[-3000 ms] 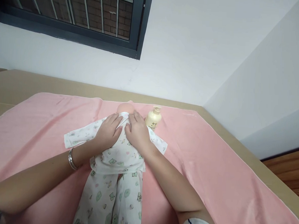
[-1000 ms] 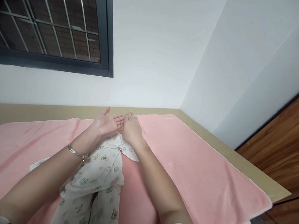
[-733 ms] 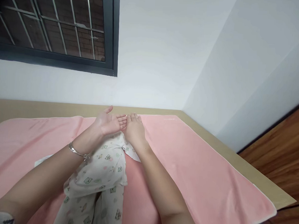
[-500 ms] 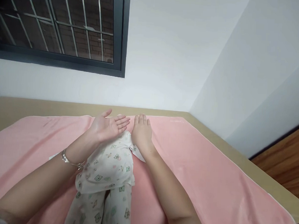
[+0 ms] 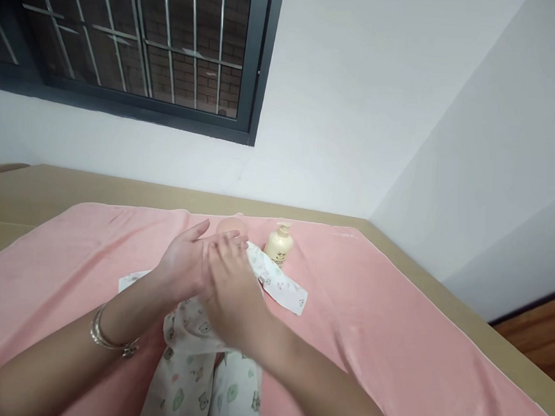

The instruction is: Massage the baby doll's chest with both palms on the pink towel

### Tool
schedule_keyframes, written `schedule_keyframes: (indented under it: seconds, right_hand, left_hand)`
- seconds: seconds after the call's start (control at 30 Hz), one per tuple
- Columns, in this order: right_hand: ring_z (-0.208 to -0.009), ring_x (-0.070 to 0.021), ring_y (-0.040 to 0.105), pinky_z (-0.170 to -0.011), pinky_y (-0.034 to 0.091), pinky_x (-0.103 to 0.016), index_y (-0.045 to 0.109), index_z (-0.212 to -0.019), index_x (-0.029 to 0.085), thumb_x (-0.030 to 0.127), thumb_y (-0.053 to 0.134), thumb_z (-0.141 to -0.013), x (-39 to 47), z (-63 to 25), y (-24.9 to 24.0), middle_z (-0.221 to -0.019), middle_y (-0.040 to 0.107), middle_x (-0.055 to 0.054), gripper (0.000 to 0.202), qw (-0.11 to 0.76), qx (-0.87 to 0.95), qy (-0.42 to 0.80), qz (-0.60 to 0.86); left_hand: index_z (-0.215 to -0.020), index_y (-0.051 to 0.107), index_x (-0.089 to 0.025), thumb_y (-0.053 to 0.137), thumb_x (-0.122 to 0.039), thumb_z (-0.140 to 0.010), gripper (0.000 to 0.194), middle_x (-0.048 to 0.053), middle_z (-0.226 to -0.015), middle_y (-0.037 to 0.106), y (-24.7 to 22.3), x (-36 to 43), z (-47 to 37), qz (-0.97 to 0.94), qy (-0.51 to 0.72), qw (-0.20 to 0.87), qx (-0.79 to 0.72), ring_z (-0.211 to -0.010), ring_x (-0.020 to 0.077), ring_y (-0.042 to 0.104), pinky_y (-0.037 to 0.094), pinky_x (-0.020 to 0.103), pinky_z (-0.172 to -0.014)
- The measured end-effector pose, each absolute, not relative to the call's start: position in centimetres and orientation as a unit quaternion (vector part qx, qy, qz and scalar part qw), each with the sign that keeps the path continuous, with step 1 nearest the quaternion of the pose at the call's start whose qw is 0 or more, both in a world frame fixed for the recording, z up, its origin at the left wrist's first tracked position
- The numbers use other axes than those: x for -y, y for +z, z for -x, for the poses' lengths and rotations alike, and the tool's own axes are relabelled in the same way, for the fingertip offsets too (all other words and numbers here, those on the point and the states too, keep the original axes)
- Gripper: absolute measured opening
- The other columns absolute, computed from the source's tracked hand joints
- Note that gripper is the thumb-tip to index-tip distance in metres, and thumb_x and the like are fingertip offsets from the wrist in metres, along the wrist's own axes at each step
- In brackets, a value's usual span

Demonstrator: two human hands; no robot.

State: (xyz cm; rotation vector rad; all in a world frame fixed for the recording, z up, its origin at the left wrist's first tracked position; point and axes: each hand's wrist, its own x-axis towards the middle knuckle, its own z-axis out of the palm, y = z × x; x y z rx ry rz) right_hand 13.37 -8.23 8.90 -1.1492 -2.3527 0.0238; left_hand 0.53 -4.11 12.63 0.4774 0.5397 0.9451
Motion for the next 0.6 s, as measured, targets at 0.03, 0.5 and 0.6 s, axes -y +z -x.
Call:
schedule_keyframes:
  seconds: [0.03, 0.5, 0.6]
  right_hand:
    - [-0.154, -0.0345, 0.012, -0.123, 0.026, -0.059, 0.024, -0.157, 0.003, 0.043, 0.04, -0.102, 9.2, -12.9, 8.5, -0.164, 0.019, -0.021, 0.07, 0.26, 0.882, 0.009, 0.394]
    - [-0.153, -0.0382, -0.002, -0.123, 0.016, -0.067, -0.021, -0.158, 0.018, 0.049, 0.042, -0.1, 11.8, -12.9, 8.7, -0.168, -0.009, -0.01, 0.091, 0.333, 0.894, -0.01, 0.301]
    - [-0.153, -0.0394, -0.002, -0.124, 0.016, -0.066, -0.021, -0.158, 0.014, 0.061, 0.041, -0.097, 13.2, -12.6, 8.8, -0.168, -0.003, -0.014, 0.098, 0.291, 0.921, 0.009, 0.259]
  left_hand:
    - [-0.148, 0.04, -0.009, 0.027, -0.05, -0.101, 0.064, 0.019, -0.143, 0.057, 12.6, 4.4, -0.5, -0.233, 0.443, 0.828, -0.251, -0.135, 0.0273, 0.053, 0.044, 0.042, -0.113]
    - [-0.147, 0.044, -0.017, 0.023, -0.051, -0.101, 0.062, 0.009, -0.15, 0.052, 13.8, 8.6, 0.2, -0.299, 0.499, 0.792, -0.185, -0.15, 0.0251, 0.033, 0.024, 0.043, -0.126]
    - [-0.148, 0.043, -0.019, 0.022, -0.052, -0.1, 0.062, 0.008, -0.15, 0.052, 13.8, 8.7, 0.7, -0.302, 0.503, 0.789, -0.181, -0.149, 0.0232, 0.034, 0.026, 0.041, -0.125]
